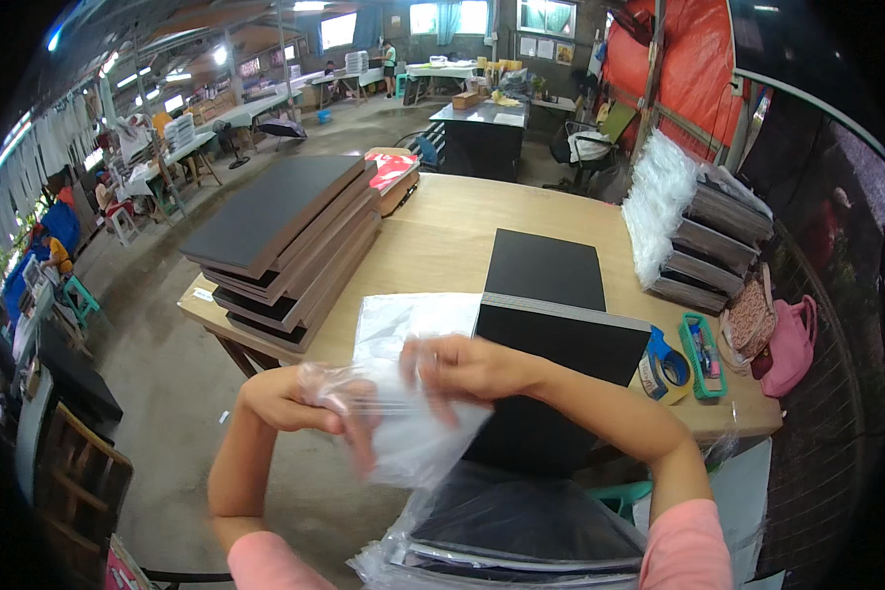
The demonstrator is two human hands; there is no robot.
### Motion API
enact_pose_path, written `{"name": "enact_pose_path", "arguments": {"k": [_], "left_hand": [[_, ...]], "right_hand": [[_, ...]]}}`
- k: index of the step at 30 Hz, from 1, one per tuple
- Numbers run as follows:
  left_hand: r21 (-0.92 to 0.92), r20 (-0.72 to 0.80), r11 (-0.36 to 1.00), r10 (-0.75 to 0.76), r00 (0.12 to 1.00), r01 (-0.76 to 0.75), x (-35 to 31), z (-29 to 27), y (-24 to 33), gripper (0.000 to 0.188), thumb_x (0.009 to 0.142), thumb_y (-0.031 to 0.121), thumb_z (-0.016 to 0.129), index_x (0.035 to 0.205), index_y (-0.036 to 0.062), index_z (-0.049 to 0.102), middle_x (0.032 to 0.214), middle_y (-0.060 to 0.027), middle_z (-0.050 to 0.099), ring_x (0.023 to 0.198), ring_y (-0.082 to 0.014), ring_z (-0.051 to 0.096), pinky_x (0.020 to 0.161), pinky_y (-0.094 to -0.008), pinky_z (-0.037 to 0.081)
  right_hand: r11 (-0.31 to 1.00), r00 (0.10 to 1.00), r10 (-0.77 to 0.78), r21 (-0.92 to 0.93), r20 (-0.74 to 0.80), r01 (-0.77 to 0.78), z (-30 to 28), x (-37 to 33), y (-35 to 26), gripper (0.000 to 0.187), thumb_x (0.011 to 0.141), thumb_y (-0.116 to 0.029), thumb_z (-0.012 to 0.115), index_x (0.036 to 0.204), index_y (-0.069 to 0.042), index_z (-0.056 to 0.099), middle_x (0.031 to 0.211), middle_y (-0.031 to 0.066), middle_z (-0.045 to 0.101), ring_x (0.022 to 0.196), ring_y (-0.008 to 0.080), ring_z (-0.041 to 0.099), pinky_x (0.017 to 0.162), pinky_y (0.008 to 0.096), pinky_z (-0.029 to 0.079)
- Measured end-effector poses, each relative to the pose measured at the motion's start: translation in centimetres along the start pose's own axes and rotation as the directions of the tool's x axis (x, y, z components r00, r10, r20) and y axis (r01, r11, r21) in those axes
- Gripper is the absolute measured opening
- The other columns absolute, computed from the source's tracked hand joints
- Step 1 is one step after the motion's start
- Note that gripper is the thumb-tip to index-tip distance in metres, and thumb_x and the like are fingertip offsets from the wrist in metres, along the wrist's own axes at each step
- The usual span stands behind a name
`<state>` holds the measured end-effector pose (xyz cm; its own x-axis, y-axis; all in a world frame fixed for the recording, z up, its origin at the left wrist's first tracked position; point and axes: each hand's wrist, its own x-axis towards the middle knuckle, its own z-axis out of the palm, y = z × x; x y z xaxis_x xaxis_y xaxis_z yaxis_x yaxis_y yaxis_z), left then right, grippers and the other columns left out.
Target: The person places black book covers into individual clear plastic sleeves and then stacks the sleeved covers on top of a pile.
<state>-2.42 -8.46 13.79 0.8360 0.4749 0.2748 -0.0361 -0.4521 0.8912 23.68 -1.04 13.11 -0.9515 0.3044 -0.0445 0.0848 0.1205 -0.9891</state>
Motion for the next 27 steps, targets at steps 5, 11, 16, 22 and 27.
{"name": "enact_pose_path", "arguments": {"k": [5, 11, 16, 22, 27], "left_hand": [[-0.65, -0.353, 0.589, 0.326, 0.877, -0.48, -1.6, 2.8, -8.7, 0.036, 0.093, 0.035, 0.052, 0.102, 0.0012, 0.062, 0.085, -0.0144, 0.062, 0.08, -0.0236, 0.059, 0.067, -0.0357, 0.048], [-0.254, 0.184, 0.963, 0.136, 0.973, -0.087, 5.8, 7.8, -8.6, 0.03, 0.09, 0.024, 0.058, 0.109, 0.0013, 0.061, 0.099, -0.0145, 0.063, 0.095, -0.0198, 0.06, 0.082, -0.0345, 0.049], [-0.548, -0.007, 0.824, 0.165, 0.986, -0.141, 7.6, 7.7, -8.4, 0.022, 0.087, 0.016, 0.062, 0.101, -0.0006, 0.062, 0.098, -0.0097, 0.063, 0.092, -0.0146, 0.058, 0.079, -0.0307, 0.047], [-0.826, -0.232, 0.428, 0.335, 0.913, -0.367, 9.3, 10.1, -8.6, 0.042, 0.095, 0.045, 0.042, 0.084, 0.0076, 0.057, 0.076, -0.0093, 0.058, 0.073, -0.0144, 0.053, 0.067, -0.0331, 0.045], [-0.9, -0.374, 0.142, 0.23, 0.899, -0.411, 8.3, 10.2, -9.4, 0.05, 0.091, 0.055, 0.039, 0.079, 0.0087, 0.054, 0.069, -0.0053, 0.055, 0.063, -0.0128, 0.049, 0.059, -0.0296, 0.039]], "right_hand": [[0.836, 0.421, -0.448, 0.202, 0.788, 0.511, 1.9, -4.7, -0.4, 0.024, 0.09, -0.03, 0.059, 0.096, -0.007, 0.067, 0.087, 0.0086, 0.066, 0.083, 0.0176, 0.062, 0.079, 0.0354, 0.045], [0.894, 0.8, -0.447, 0.23, 0.4, 0.385, -0.9, -16.6, 1.8, 0.025, 0.089, -0.027, 0.059, 0.091, -0.004, 0.069, 0.098, 0.0136, 0.066, 0.092, 0.0287, 0.061, 0.091, 0.0464, 0.038], [0.911, 0.783, -0.411, 0.245, 0.466, 0.332, 0.1, -19.7, 7.9, 0.024, 0.086, -0.026, 0.062, 0.091, -0.003, 0.069, 0.097, 0.0158, 0.066, 0.09, 0.0301, 0.061, 0.088, 0.0465, 0.041], [0.924, 0.858, -0.335, 0.312, 0.39, 0.219, 0.7, -22.7, 11.2, 0.024, 0.082, -0.024, 0.066, 0.091, -0.002, 0.07, 0.097, 0.0183, 0.066, 0.088, 0.0317, 0.062, 0.083, 0.0465, 0.044], [0.692, 0.81, -0.548, 0.429, -0.21, 0.58, 4.2, -24.3, 12.7, 0.027, 0.074, -0.019, 0.073, 0.091, 0.001, 0.069, 0.097, 0.022, 0.066, 0.089, 0.031, 0.062, 0.075, 0.046, 0.048]]}}
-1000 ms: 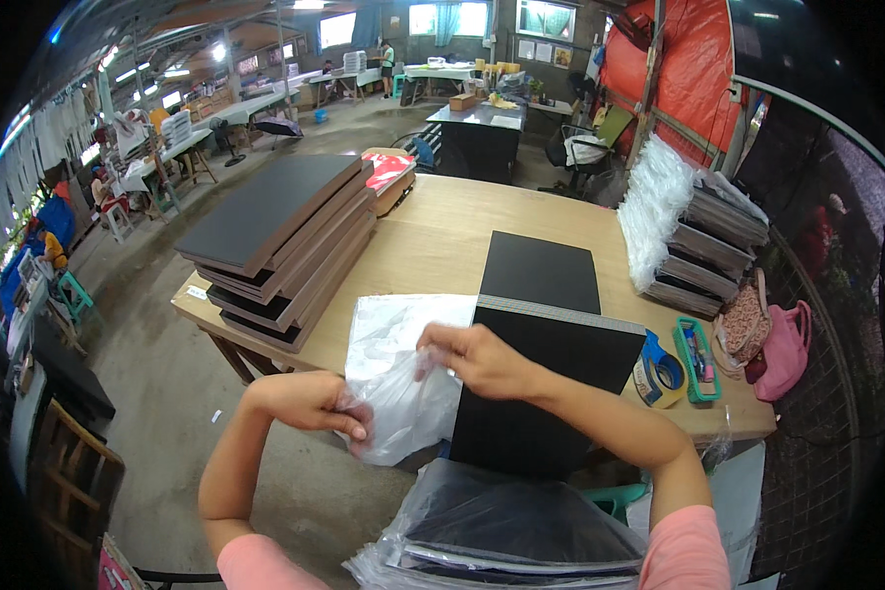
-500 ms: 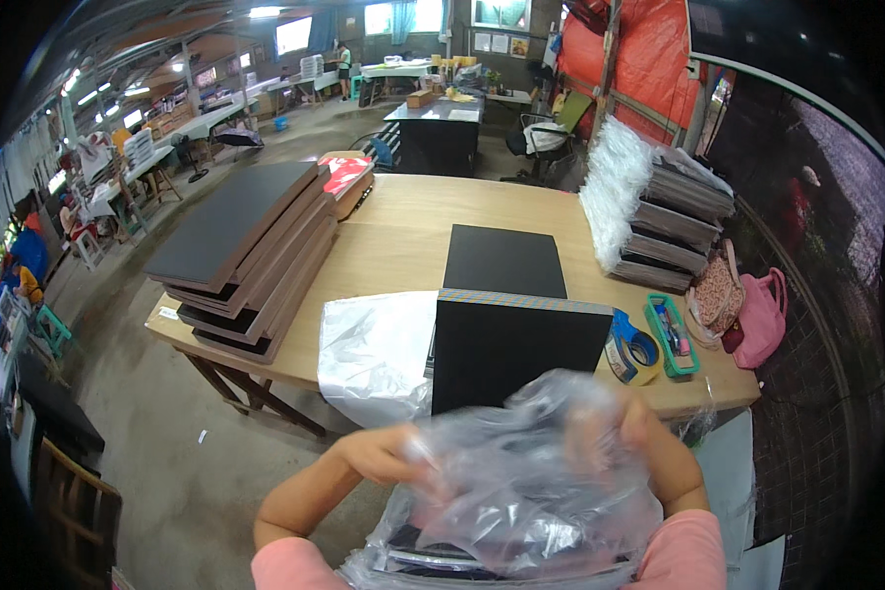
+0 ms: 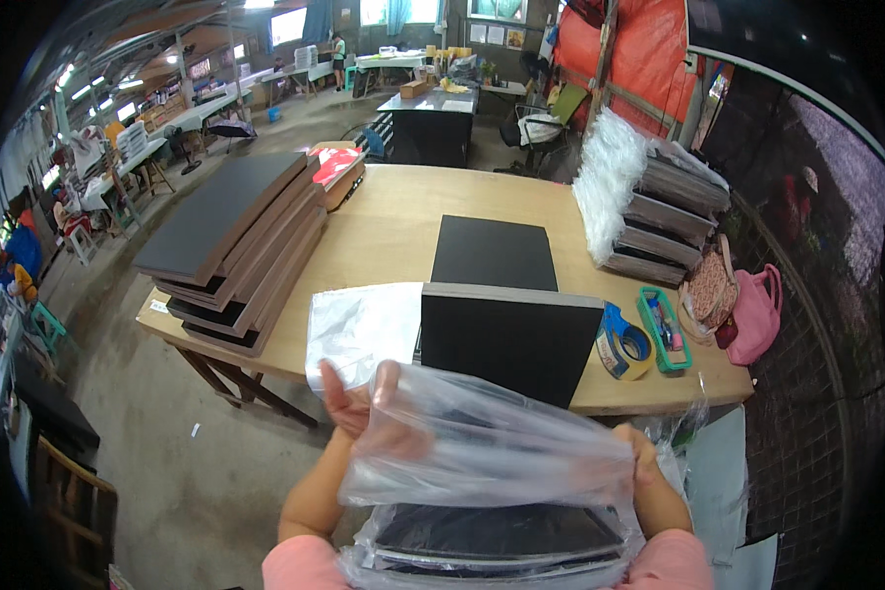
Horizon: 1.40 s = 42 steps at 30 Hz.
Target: The person places black book covers into individual clear plastic sleeves and then stacks the sleeved covers on top of a pile.
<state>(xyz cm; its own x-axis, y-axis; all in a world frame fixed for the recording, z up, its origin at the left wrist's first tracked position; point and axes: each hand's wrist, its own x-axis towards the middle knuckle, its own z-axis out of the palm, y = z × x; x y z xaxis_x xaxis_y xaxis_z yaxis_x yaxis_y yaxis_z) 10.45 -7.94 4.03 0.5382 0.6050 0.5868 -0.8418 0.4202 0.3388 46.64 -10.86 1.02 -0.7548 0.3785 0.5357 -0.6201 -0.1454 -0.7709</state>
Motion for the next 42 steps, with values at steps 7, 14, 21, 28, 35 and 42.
{"name": "enact_pose_path", "arguments": {"k": [7, 14, 21, 28, 35, 42], "left_hand": [[0.752, -0.487, -0.177, 0.501, 0.716, 0.635, 4.6, -0.2, 1.3, 0.03, 0.067, -0.001, 0.063, 0.095, 0.0088, 0.065, 0.083, -0.0081, 0.055, 0.054, -0.012, 0.048, 0.054, -0.0224, 0.036], [0.331, 0.087, -0.923, 0.236, 0.968, 0.195, 2.1, -1.6, 1.7, 0.08, 0.058, 0.007, 0.07, 0.133, 0.0275, 0.049, 0.092, -0.0062, 0.045, 0.069, -0.0198, 0.05, 0.05, -0.0326, 0.035], [0.293, -0.025, -0.918, 0.271, 0.962, 0.266, 6.6, -2.1, 2.6, 0.065, 0.073, 0.015, 0.069, 0.134, 0.0274, 0.049, 0.092, -0.0107, 0.047, 0.071, -0.0244, 0.052, 0.055, -0.0352, 0.04], [0.75, -0.259, -0.578, 0.19, 0.947, 0.321, 3.1, 4.6, 3.4, 0.016, 0.073, 0.012, 0.069, 0.087, 0.006, 0.072, 0.092, -0.0062, 0.052, 0.076, -0.0229, 0.056, 0.066, -0.0345, 0.044], [0.851, -0.525, -0.115, -0.246, 0.815, 0.513, 2.1, 2.3, 4.4, 0.02, 0.083, 0.015, 0.064, 0.083, -0.0036, 0.07, 0.125, -0.0114, 0.051, 0.1, -0.0225, 0.055, 0.086, -0.0291, 0.042], [0.406, -0.716, 0.402, -0.418, 0.559, 0.821, 0.8, -1.6, 4.2, 0.019, 0.09, 0.018, 0.06, 0.095, 0.002, 0.069, 0.112, -0.0102, 0.058, 0.084, -0.0159, 0.058, 0.069, -0.0242, 0.046]], "right_hand": [[0.627, 0.379, -0.509, -0.635, -0.773, -0.452, -3.1, 0.4, -1.2, 0.005, 0.07, 0.005, 0.054, 0.07, 0.0, 0.055, 0.083, 0.0089, 0.056, 0.074, 0.0146, 0.054, 0.052, 0.0207, 0.042], [-0.327, 0.671, -0.7, -0.725, -0.245, -0.606, -3.6, 5.9, -3.0, 0.04, 0.068, 0.004, 0.055, 0.104, -0.007, 0.069, 0.101, 0.014, 0.05, 0.086, 0.0222, 0.054, 0.066, 0.0284, 0.045], [-0.307, 0.651, -0.653, -0.65, -0.389, -0.696, -4.2, 8.2, -3.1, 0.051, 0.066, 0.008, 0.051, 0.113, -0.006, 0.066, 0.108, 0.0191, 0.045, 0.094, 0.0308, 0.052, 0.08, 0.0358, 0.044], [0.031, 0.591, -0.545, -0.719, -0.594, -0.694, 2.7, 4.7, -4.2, 0.052, 0.061, 0.009, 0.053, 0.107, -0.009, 0.069, 0.1, 0.0138, 0.051, 0.079, 0.0235, 0.056, 0.067, 0.0277, 0.044], [-0.218, 0.683, -0.626, -0.757, -0.375, -0.616, 7.1, 5.9, -4.5, 0.033, 0.064, 0.004, 0.057, 0.094, 0.001, 0.07, 0.075, 0.0103, 0.061, 0.065, 0.0174, 0.059, 0.065, 0.0243, 0.045], [0.952, 0.459, 0.264, 0.153, -0.848, -0.266, 1.7, 0.0, -4.8, 0.026, 0.084, -0.014, 0.063, 0.09, 0.011, 0.064, 0.084, 0.0179, 0.067, 0.068, 0.0201, 0.065, 0.068, 0.032, 0.055]]}}
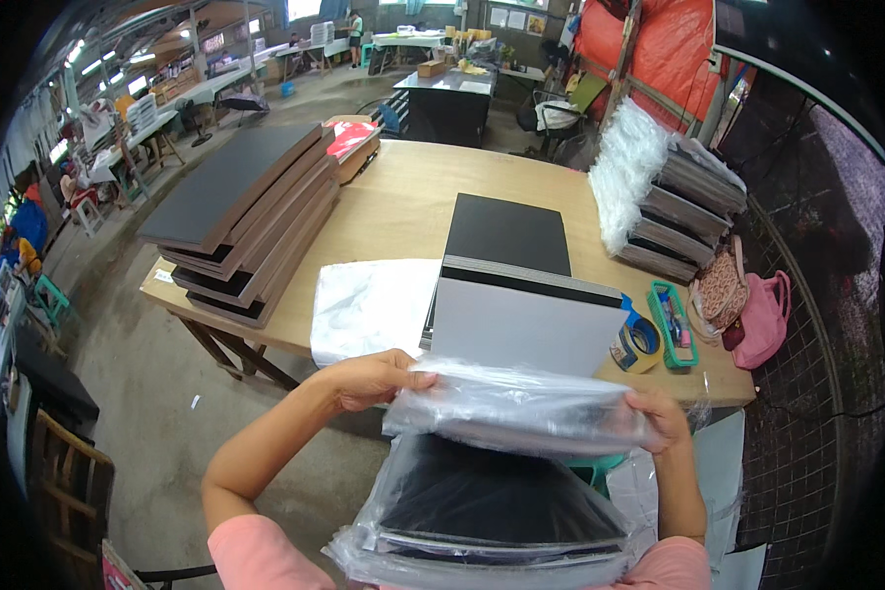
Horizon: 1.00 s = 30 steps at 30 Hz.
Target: The person places black book covers into individual clear plastic sleeves and then stacks the sleeved covers on top of a pile.
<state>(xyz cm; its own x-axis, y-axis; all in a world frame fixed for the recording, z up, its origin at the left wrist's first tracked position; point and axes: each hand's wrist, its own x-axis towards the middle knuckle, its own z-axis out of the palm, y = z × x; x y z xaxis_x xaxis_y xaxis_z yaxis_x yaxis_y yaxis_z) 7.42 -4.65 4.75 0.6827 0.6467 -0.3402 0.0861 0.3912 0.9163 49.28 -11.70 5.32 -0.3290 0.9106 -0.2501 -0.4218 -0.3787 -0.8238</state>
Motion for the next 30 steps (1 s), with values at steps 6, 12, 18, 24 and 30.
{"name": "enact_pose_path", "arguments": {"k": [6, 12, 18, 24, 30], "left_hand": [[-0.705, 0.265, 0.669, -0.059, 0.962, 0.235, 2.0, -6.5, -16.3, 0.023, 0.091, 0.019, 0.059, 0.109, 0.0045, 0.059, 0.08, -0.0006, 0.06, 0.057, -0.0056, 0.053, 0.047, -0.0175, 0.042], [-0.684, 0.002, 0.689, -0.326, 0.945, 0.239, 4.4, -6.7, -30.7, 0.018, 0.092, 0.026, 0.058, 0.093, 0.0084, 0.059, 0.074, 0.0046, 0.061, 0.058, -0.0059, 0.058, 0.054, -0.0184, 0.051], [-0.297, -0.373, 0.923, -0.347, 0.861, 0.243, 4.9, -6.7, -31.1, 0.026, 0.088, 0.032, 0.064, 0.088, 0.006, 0.063, 0.068, 0.0027, 0.062, 0.053, -0.009, 0.058, 0.053, -0.0236, 0.051], [0.418, -0.729, 0.896, 0.43, 0.533, -0.152, 0.1, -5.1, -13.8, 0.022, 0.084, 0.02, 0.065, 0.079, -0.0008, 0.066, 0.064, -0.0059, 0.064, 0.056, -0.0098, 0.057, 0.053, -0.025, 0.046], [0.91, -0.323, 0.313, 0.946, -0.008, 0.274, 5.1, -12.6, -6.8, 0.014, 0.072, 0.003, 0.066, 0.086, 0.0011, 0.064, 0.076, -0.0133, 0.066, 0.072, -0.0295, 0.064, 0.069, -0.0396, 0.049]], "right_hand": [[0.978, 0.991, -0.13, 0.158, -0.037, 0.134, -2.8, -0.3, 9.2, 0.029, 0.079, -0.021, 0.068, 0.095, 0.004, 0.068, 0.098, 0.0142, 0.067, 0.095, 0.0208, 0.061, 0.089, 0.0344, 0.045], [0.895, 0.978, 0.084, -0.416, -0.192, -0.159, -10.3, 1.4, 18.4, 0.01, 0.074, -0.009, 0.069, 0.073, 0.001, 0.067, 0.089, 0.0057, 0.06, 0.082, 0.0123, 0.054, 0.074, 0.024, 0.039], [0.892, 0.906, 0.222, -0.3, -0.36, -0.338, -10.6, 4.4, 22.1, 0.014, 0.08, -0.013, 0.065, 0.076, 0.0, 0.065, 0.066, 0.0024, 0.059, 0.058, 0.0118, 0.054, 0.056, 0.0234, 0.04], [0.222, 0.843, -0.519, -0.929, 0.143, 0.295, -17.6, 4.1, 27.5, 0.013, 0.077, -0.013, 0.068, 0.08, -0.001, 0.068, 0.068, 0.0085, 0.062, 0.059, 0.0167, 0.056, 0.056, 0.0291, 0.044], [0.111, 0.974, 0.051, -0.968, -0.219, -0.223, -15.9, 5.1, 17.6, 0.041, 0.063, -0.04, 0.08, 0.075, -0.002, 0.068, 0.074, 0.0122, 0.067, 0.068, 0.0216, 0.064, 0.063, 0.0336, 0.051]]}}
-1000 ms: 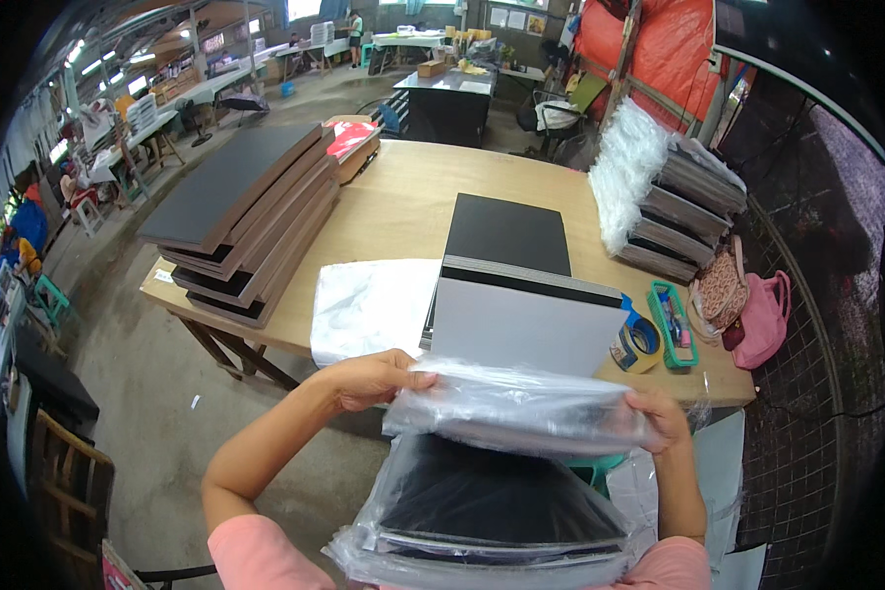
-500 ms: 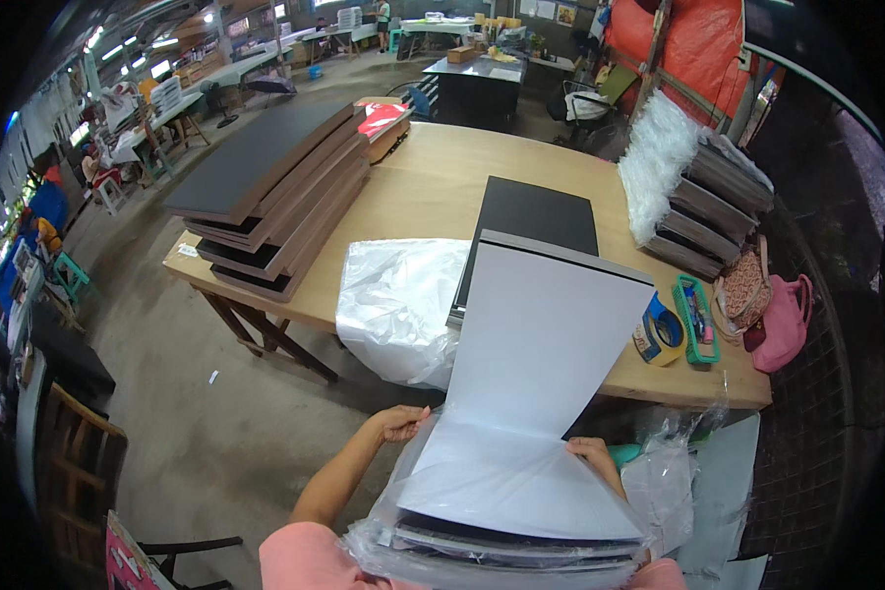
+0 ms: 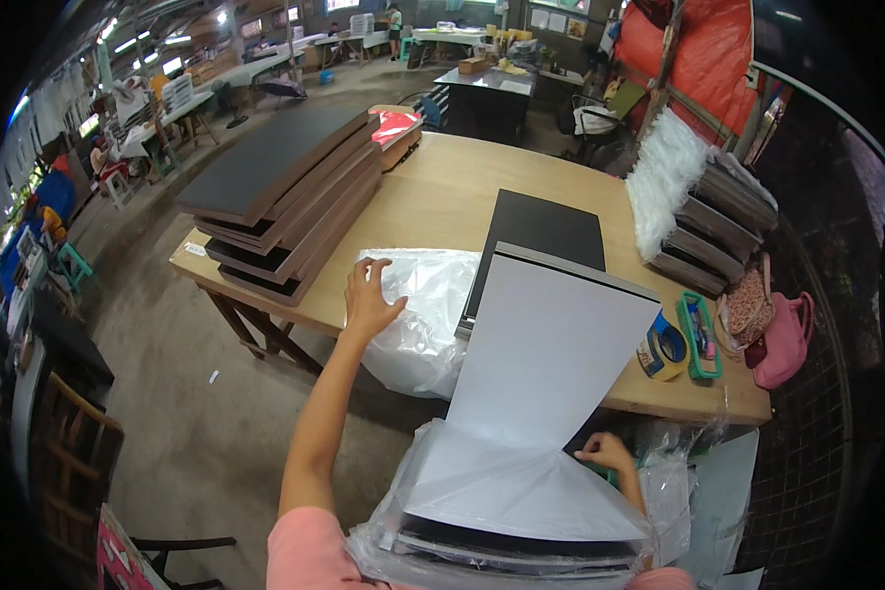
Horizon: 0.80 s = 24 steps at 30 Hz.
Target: The person places black book covers into individual clear plastic sleeves and then stacks the sleeved covers on top of a pile.
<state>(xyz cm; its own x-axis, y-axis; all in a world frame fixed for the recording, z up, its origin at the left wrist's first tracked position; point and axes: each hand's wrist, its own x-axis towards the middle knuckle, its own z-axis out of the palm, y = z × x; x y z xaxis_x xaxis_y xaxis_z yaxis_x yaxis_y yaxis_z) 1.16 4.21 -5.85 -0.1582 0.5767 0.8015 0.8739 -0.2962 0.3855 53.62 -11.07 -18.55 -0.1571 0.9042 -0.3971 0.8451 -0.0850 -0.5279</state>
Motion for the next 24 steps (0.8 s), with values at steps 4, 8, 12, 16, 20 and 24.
{"name": "enact_pose_path", "arguments": {"k": [4, 8, 12, 16, 20, 24], "left_hand": [[-0.116, 0.305, 0.899, -0.371, 0.877, 0.421, 2.5, 2.7, -10.0, 0.011, 0.079, 0.013, 0.064, 0.085, 0.0038, 0.066, 0.079, -0.0185, 0.066, 0.078, -0.0351, 0.064, 0.071, -0.0464, 0.047], [0.124, 0.351, 0.891, -0.451, 0.82, 0.437, 6.1, 5.2, -7.2, 0.036, 0.091, 0.037, 0.051, 0.086, 0.0048, 0.067, 0.085, -0.0204, 0.065, 0.082, -0.0409, 0.061, 0.07, -0.048, 0.046], [0.213, 0.174, 0.936, -0.317, 0.932, 0.279, 6.2, 4.4, -4.6, 0.03, 0.086, 0.032, 0.057, 0.09, 0.0033, 0.066, 0.089, -0.0221, 0.064, 0.085, -0.0405, 0.061, 0.071, -0.0481, 0.046], [0.082, 0.414, 0.992, -0.126, 0.901, 0.101, 3.7, 2.5, -7.3, 0.018, 0.079, 0.017, 0.064, 0.091, 0.0035, 0.064, 0.097, -0.0191, 0.061, 0.085, -0.0394, 0.06, 0.072, -0.0486, 0.046], [-0.079, 0.586, 0.996, 0.019, 0.81, 0.033, 2.6, 3.0, -1.3, 0.015, 0.073, -0.002, 0.063, 0.086, 0.0038, 0.06, 0.106, -0.0138, 0.058, 0.088, -0.0354, 0.06, 0.071, -0.0421, 0.049], [-0.121, -0.076, 0.911, 0.388, 0.919, -0.395, 4.5, 0.7, 3.7, 0.025, 0.073, 0.006, 0.07, 0.095, 0.0003, 0.058, 0.101, -0.019, 0.056, 0.083, -0.0362, 0.058, 0.072, -0.0421, 0.05]], "right_hand": [[0.954, 0.94, -0.254, -0.104, 0.228, 0.283, -10.3, -4.0, -12.1, 0.043, 0.07, -0.039, 0.077, 0.089, -0.002, 0.065, 0.073, 0.0087, 0.067, 0.062, 0.0177, 0.063, 0.059, 0.0291, 0.049], [0.895, 0.899, -0.417, -0.112, 0.132, 0.431, -17.8, -7.4, -24.9, 0.037, 0.074, -0.034, 0.075, 0.092, -0.005, 0.062, 0.071, 0.0059, 0.066, 0.057, 0.0159, 0.061, 0.056, 0.0295, 0.048], [0.672, 0.677, -0.735, -0.172, -0.034, 0.721, -20.0, -1.6, -34.7, 0.028, 0.075, -0.027, 0.073, 0.083, -0.003, 0.062, 0.068, 0.0086, 0.062, 0.057, 0.0192, 0.06, 0.056, 0.0308, 0.047], [0.503, 0.501, -0.864, -0.175, -0.058, 0.846, -18.8, 5.1, -43.8, 0.026, 0.075, -0.023, 0.072, 0.079, 0.0, 0.061, 0.069, 0.0125, 0.063, 0.062, 0.0245, 0.061, 0.06, 0.0331, 0.047], [0.583, 0.626, -0.778, -0.322, 0.042, 0.746, -17.6, 10.6, -46.7, 0.025, 0.075, -0.023, 0.073, 0.083, -0.001, 0.063, 0.075, 0.0115, 0.065, 0.07, 0.0218, 0.062, 0.063, 0.034, 0.047], [0.544, 0.707, -0.689, -0.532, 0.158, 0.649, -17.0, 13.2, -47.3, 0.034, 0.071, -0.027, 0.076, 0.091, -0.002, 0.064, 0.084, 0.0119, 0.067, 0.081, 0.0261, 0.064, 0.069, 0.0374, 0.05]]}}
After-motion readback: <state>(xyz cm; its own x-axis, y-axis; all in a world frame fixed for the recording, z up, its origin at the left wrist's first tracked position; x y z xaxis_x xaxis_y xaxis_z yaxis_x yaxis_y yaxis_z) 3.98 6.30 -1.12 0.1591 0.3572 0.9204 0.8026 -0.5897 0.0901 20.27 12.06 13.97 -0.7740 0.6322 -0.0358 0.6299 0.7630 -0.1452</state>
